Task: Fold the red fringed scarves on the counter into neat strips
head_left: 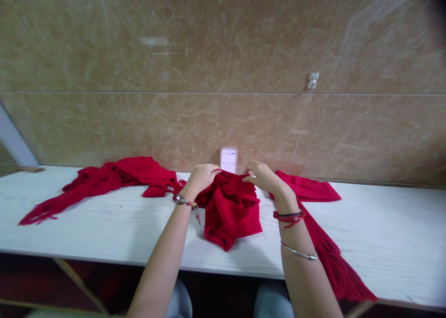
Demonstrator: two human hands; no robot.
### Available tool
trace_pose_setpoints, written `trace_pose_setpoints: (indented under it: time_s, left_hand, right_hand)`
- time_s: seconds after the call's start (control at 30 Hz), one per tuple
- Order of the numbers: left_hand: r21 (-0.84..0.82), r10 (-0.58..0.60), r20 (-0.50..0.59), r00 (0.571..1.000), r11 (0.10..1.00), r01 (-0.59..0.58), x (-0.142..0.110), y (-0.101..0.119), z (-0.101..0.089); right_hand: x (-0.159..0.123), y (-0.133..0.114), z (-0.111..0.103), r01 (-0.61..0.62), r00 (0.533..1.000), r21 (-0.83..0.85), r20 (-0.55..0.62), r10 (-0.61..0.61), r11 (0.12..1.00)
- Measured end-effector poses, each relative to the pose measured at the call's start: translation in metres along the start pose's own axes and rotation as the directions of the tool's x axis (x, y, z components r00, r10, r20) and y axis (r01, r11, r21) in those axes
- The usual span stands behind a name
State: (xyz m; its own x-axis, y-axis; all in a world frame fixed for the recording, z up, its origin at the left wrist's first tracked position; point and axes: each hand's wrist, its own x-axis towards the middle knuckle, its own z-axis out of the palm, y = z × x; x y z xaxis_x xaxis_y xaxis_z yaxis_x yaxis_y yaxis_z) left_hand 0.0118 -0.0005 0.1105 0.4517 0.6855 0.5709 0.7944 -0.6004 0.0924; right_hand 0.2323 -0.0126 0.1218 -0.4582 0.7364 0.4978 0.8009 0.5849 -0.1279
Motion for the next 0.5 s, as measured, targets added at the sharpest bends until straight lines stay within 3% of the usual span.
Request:
trace_pose_setpoints:
  time_s: [0.2, 0.37, 0.43, 0.5]
  left_hand:
    - [-0.012, -0.191, -0.148, 0.970, 0.981, 0.192, -0.002, -0.010, -0.012]
    - [-0.037, -0.386, -0.278, 0.879, 0.919, 0.392, -0.007, -0.023, -0.027]
    - [-0.031, -0.440, -0.312, 0.842, 0.891, 0.454, -0.009, -0.027, -0.031]
    - [-0.005, -0.482, -0.292, 0.826, 0.864, 0.503, -0.011, -0.031, -0.031]
  right_hand:
    - [-0.002, -0.002, -0.009, 0.043, 0.977, 0.089, -0.210, -0.024, 0.995]
    - [-0.010, 0.010, -0.016, 0.044, 0.934, 0.145, -0.358, 0.011, 0.988]
    - [-0.012, 0.018, -0.015, 0.027, 0.923, 0.154, -0.383, 0.034, 0.988]
    - [-0.013, 0.025, -0.010, 0.000, 0.940, 0.152, -0.337, 0.052, 0.988]
